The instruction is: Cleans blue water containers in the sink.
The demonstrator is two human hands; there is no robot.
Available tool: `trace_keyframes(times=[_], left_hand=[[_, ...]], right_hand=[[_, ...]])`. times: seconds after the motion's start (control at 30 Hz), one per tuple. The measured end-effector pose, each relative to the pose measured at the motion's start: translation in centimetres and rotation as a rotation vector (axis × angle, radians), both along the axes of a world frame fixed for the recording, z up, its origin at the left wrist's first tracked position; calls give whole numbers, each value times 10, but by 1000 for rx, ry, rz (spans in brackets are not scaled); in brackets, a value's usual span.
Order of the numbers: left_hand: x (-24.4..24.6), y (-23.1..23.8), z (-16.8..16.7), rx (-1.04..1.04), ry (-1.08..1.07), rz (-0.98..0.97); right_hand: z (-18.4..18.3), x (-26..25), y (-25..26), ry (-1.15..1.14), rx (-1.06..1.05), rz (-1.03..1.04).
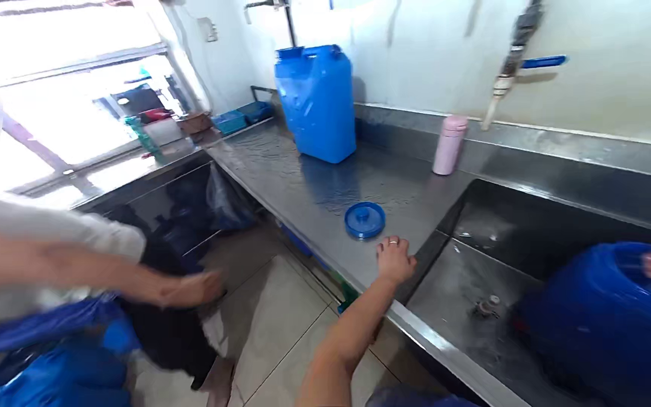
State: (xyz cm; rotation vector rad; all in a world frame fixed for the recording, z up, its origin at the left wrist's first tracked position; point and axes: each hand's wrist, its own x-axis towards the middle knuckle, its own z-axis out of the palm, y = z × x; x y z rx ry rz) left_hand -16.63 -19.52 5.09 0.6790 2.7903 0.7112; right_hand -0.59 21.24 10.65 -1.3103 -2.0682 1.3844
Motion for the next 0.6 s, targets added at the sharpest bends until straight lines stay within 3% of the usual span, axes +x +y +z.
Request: trace_keyframes(times=[0.1,0.13,0.2,0.27,0.3,0.37,0.43,0.5,0.57,0.6], left_hand=[[2,1,-3,-12,15,18],[2,2,-6,-14,40,22],[2,4,-10,-28,106,28],[2,4,-19,-28,194,14],[2,3,-23,-34,252,6],[3,5,-28,-59,342,8],[7,22,-21,-82,259,61],[9,70,-10,-18,160,17],[17,148,-16,104,15,-138],[25,192,-27,174,-128,-179]], right_hand=[[46,5,-8,70,-303,63],[59,7,-8,85,-301,104],[70,12,11,32,-89,115],[55,27,59,-24,185,-23],[44,36,80,-31,212,-116],[27,41,105,110,25,-294],[21,39,112,264,-181,-348],[12,53,112,231,-131,-103],[-10,88,97,-74,246,331],[-9,107,83,-262,372,452]])
